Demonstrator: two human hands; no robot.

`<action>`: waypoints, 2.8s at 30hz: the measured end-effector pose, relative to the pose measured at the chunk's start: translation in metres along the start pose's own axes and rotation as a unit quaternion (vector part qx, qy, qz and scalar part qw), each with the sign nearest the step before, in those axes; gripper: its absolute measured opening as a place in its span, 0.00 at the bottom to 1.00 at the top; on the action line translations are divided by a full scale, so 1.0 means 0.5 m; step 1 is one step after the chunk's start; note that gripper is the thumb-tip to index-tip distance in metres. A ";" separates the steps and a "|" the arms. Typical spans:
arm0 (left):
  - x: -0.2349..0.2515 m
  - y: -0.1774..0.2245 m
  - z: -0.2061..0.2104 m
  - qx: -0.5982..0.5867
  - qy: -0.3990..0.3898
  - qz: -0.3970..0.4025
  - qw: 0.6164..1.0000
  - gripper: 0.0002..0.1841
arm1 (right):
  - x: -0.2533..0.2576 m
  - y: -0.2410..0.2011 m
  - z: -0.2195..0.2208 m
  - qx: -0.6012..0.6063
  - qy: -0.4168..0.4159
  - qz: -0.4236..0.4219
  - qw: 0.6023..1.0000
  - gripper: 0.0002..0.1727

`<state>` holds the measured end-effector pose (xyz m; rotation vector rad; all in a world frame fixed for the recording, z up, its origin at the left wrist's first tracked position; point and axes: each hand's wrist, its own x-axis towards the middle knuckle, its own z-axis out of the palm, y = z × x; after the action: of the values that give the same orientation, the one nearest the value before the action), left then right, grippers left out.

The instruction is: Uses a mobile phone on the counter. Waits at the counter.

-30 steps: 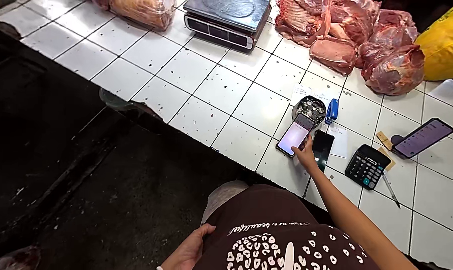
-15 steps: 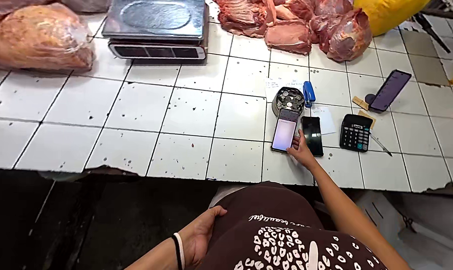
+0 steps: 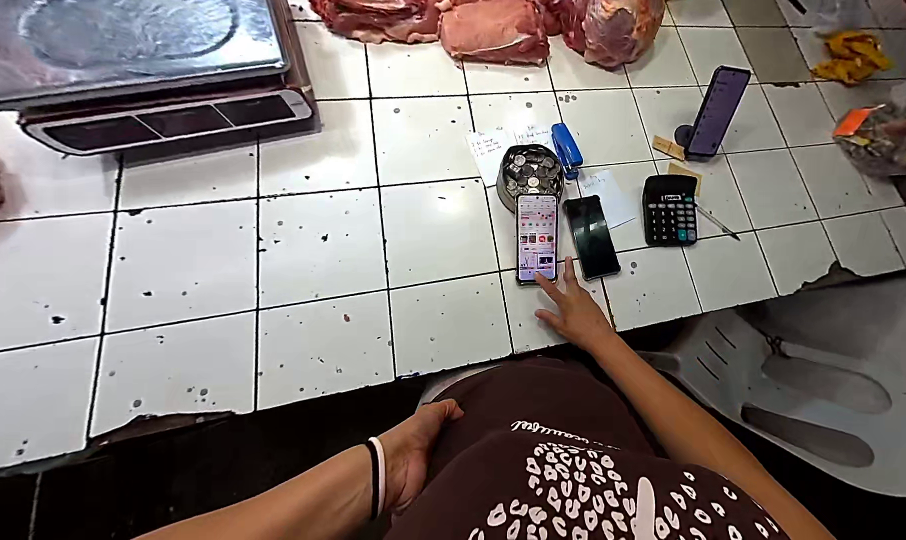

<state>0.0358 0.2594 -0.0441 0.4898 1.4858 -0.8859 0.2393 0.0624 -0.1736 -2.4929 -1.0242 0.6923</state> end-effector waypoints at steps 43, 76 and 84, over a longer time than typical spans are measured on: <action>0.083 -0.370 0.360 -0.555 -0.052 0.083 0.826 0.10 | 0.112 0.049 -0.109 -0.127 -0.068 -0.033 0.989 0.69; -0.006 0.003 -0.011 -0.052 0.000 0.003 0.999 0.10 | 0.133 0.022 -0.083 0.095 0.026 0.131 0.986 0.33; -0.009 -0.015 -0.033 -0.091 -0.032 0.012 0.995 0.10 | 0.138 0.023 -0.090 0.085 0.001 0.127 0.988 0.36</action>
<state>0.0201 0.2683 -0.0393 0.3412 1.4828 -0.7340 0.3135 0.0988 -0.1634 -2.4939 -0.6207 0.8139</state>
